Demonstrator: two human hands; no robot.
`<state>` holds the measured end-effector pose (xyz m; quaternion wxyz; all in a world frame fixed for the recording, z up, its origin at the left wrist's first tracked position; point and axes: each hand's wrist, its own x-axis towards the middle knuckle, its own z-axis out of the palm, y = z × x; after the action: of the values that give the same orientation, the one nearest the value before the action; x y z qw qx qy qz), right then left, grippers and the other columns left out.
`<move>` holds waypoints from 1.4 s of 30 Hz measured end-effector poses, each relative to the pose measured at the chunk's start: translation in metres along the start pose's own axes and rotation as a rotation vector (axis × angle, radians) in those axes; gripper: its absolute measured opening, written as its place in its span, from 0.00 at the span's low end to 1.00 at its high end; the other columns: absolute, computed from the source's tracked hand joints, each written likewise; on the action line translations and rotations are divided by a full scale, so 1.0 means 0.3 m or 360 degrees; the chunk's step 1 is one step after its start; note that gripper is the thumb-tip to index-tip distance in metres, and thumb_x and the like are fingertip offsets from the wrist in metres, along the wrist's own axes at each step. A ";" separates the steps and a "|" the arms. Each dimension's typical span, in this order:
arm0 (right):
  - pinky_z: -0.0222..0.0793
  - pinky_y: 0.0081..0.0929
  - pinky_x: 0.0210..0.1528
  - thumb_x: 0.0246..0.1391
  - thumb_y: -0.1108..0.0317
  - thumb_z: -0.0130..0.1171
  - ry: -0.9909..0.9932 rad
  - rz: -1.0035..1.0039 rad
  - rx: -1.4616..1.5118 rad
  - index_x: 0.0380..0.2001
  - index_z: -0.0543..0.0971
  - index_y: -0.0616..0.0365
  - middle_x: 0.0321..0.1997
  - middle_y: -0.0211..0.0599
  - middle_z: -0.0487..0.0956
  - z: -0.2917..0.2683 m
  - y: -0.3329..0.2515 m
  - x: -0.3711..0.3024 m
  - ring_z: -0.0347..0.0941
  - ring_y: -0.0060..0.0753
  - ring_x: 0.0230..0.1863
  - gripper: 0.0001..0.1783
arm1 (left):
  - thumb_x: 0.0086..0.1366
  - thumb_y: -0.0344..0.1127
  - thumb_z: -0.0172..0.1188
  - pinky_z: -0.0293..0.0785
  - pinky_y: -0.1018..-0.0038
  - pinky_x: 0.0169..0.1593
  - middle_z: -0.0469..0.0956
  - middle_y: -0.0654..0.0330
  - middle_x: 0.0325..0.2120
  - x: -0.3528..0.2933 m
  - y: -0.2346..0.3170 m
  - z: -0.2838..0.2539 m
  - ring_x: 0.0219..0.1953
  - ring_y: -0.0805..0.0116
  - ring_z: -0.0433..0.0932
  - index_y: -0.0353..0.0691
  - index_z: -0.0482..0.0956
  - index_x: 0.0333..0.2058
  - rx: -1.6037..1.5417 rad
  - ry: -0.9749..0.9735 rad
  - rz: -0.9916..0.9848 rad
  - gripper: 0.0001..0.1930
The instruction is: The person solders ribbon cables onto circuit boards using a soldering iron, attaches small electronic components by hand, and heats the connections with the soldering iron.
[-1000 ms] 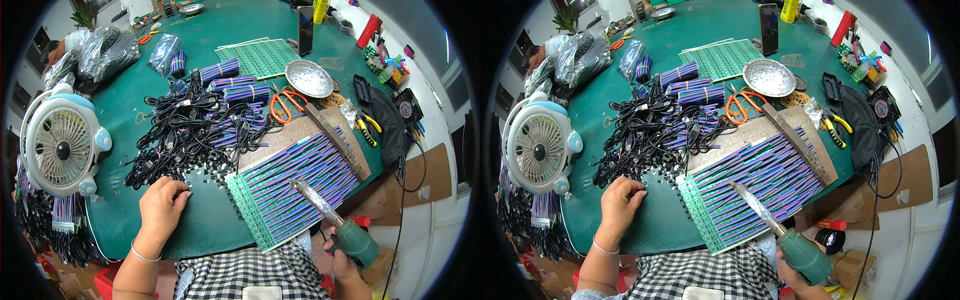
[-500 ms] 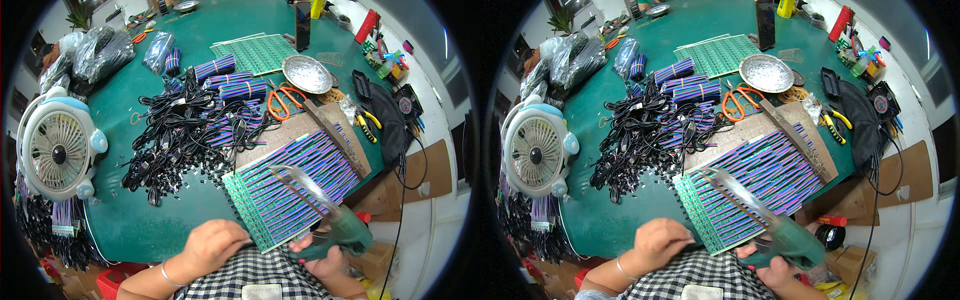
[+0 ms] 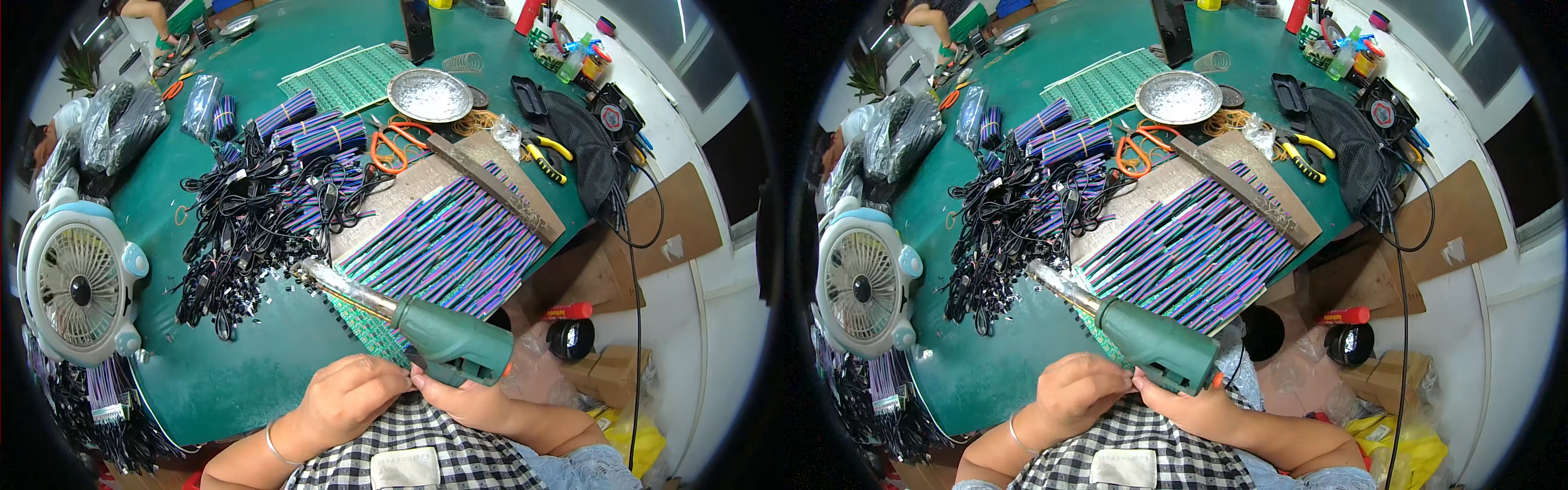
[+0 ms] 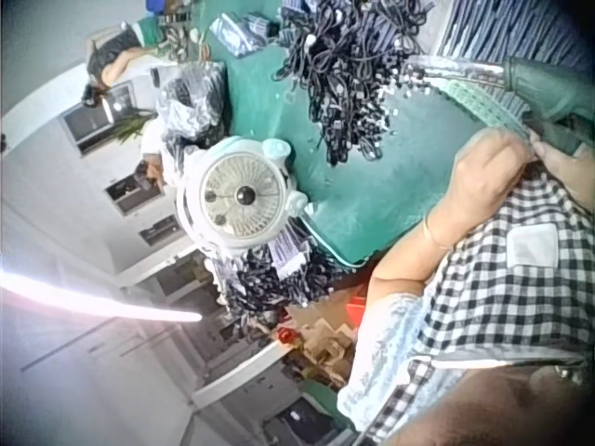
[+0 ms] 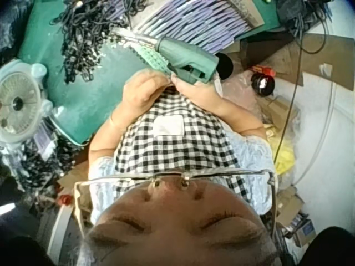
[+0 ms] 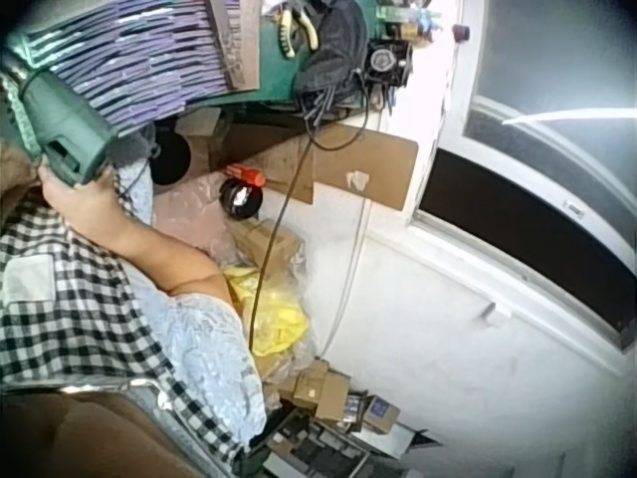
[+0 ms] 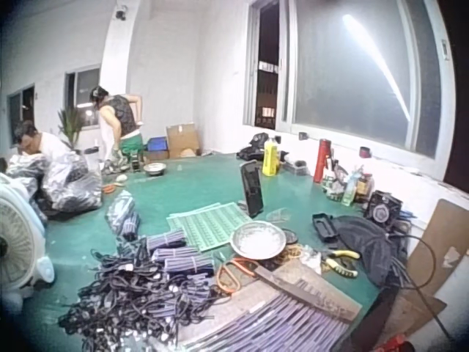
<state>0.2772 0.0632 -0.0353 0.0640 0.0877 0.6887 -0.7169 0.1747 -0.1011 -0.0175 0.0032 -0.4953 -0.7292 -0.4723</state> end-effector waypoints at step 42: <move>0.69 0.27 0.36 0.52 0.49 0.56 0.0189 0.0106 -0.0124 0.43 0.74 0.65 0.27 0.37 0.77 -0.164 0.121 -0.206 0.73 0.29 0.30 0.28 | 0.41 0.29 0.66 0.67 0.70 0.27 0.74 0.68 0.19 -0.073 -0.092 -0.004 0.23 0.67 0.72 0.45 0.76 0.20 0.0618 0.0285 -0.0581 0.08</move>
<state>0.3470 0.1090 -0.0594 0.0501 0.1505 0.7153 -0.6806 0.1653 -0.1195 -0.0460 0.0775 -0.3021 -0.8800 -0.3583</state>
